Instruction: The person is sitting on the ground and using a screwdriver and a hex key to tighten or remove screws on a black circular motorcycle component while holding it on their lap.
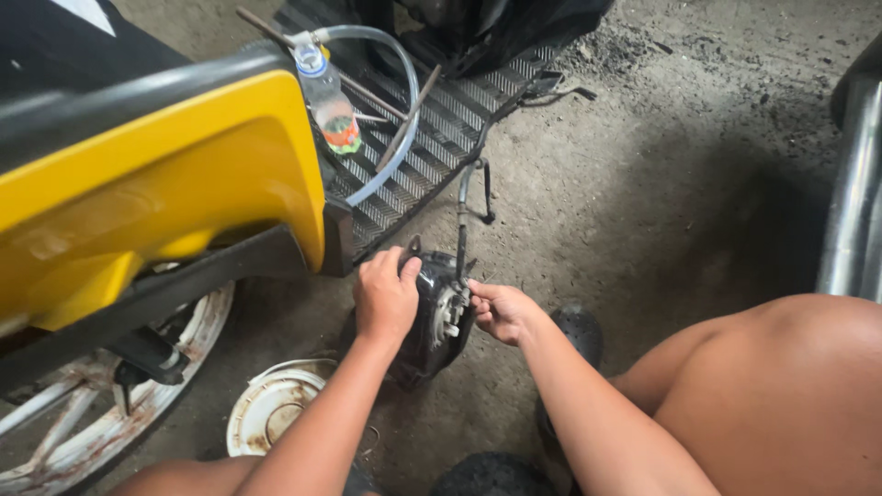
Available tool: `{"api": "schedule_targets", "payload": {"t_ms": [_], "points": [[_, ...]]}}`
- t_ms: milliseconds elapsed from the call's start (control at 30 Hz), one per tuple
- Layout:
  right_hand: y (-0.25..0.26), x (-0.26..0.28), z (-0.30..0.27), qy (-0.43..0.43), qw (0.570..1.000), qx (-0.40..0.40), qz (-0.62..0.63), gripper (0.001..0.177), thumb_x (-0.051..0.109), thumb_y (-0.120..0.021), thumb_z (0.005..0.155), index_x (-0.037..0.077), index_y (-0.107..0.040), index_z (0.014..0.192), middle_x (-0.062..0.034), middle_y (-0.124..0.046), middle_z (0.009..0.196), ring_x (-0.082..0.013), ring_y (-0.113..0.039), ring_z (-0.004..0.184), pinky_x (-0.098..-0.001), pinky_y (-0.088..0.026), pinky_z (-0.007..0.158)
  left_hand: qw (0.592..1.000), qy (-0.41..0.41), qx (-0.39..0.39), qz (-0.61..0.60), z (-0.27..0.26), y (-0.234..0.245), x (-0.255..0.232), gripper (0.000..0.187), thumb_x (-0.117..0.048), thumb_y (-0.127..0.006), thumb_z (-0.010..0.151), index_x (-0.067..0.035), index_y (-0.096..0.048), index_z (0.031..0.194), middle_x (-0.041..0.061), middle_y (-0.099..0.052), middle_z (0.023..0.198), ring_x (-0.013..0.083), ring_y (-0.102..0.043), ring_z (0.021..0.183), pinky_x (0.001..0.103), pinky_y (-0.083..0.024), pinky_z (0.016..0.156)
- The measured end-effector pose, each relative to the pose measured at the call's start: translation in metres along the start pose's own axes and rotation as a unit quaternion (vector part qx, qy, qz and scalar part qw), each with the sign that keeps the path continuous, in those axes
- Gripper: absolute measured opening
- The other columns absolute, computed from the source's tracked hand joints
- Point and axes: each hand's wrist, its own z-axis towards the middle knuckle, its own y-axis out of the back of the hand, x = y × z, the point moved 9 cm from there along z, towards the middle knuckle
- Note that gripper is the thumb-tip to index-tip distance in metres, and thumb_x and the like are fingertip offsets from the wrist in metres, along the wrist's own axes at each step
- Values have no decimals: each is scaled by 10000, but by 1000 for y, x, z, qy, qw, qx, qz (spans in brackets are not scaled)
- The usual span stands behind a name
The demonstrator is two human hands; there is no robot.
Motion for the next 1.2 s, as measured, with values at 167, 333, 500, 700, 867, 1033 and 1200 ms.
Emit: {"api": "schedule_targets", "payload": {"t_ms": [167,333,500,700,867,1033,1200], "points": [[1,-4,0,-22,1000,11,1,203,226,-659,988,107,-578,844,46,-554,668,-33,-461,509,-182,-367,425,1000,-10,6,-5,-1,-1,0,243,-239,-728,908,-54,-692,1063,120,-713,1032,401,-634,1000,492,-509,863],[-3,0,-9,5,1000,4,-25,206,220,-653,989,101,-570,843,34,-560,670,-37,-458,512,-181,-355,428,1000,-22,-5,-8,0,1,-1,253,-250,-723,914,-60,-687,1077,115,-713,1035,397,-637,995,488,-513,858],[-6,-3,-12,-20,1000,-2,-3,197,216,-655,982,116,-557,844,42,-552,664,-26,-447,506,-173,-336,416,1000,-14,4,-14,1,2,0,237,-257,-713,917,-68,-690,1058,103,-718,1027,386,-642,997,484,-514,864],[-4,-7,-8,-56,997,31,41,188,188,-670,967,117,-576,820,58,-541,636,-12,-433,472,-160,-322,389,1000,-16,7,-6,0,-1,0,269,-270,-709,923,-61,-693,1092,108,-719,1051,385,-640,1014,477,-513,873],[8,5,-7,-6,998,-20,-67,185,184,-673,969,103,-594,822,35,-575,650,-27,-462,487,-180,-350,412,1000,-14,11,2,0,-3,3,275,-280,-704,930,-61,-695,1095,103,-722,1065,376,-642,1027,477,-511,881],[5,19,-10,47,987,-18,-153,213,178,-701,954,104,-587,790,23,-588,632,-39,-489,490,-191,-359,419,1000,-4,15,7,-1,-3,2,272,-288,-700,926,-72,-701,1091,95,-723,1060,368,-642,1028,485,-503,881],[8,24,-12,53,980,-25,-189,226,185,-717,952,116,-587,781,22,-601,640,-45,-492,490,-194,-369,428,1000,-5,7,15,-4,-2,-2,257,-291,-697,927,-79,-708,1071,88,-725,1061,361,-643,1025,494,-497,883]]}}
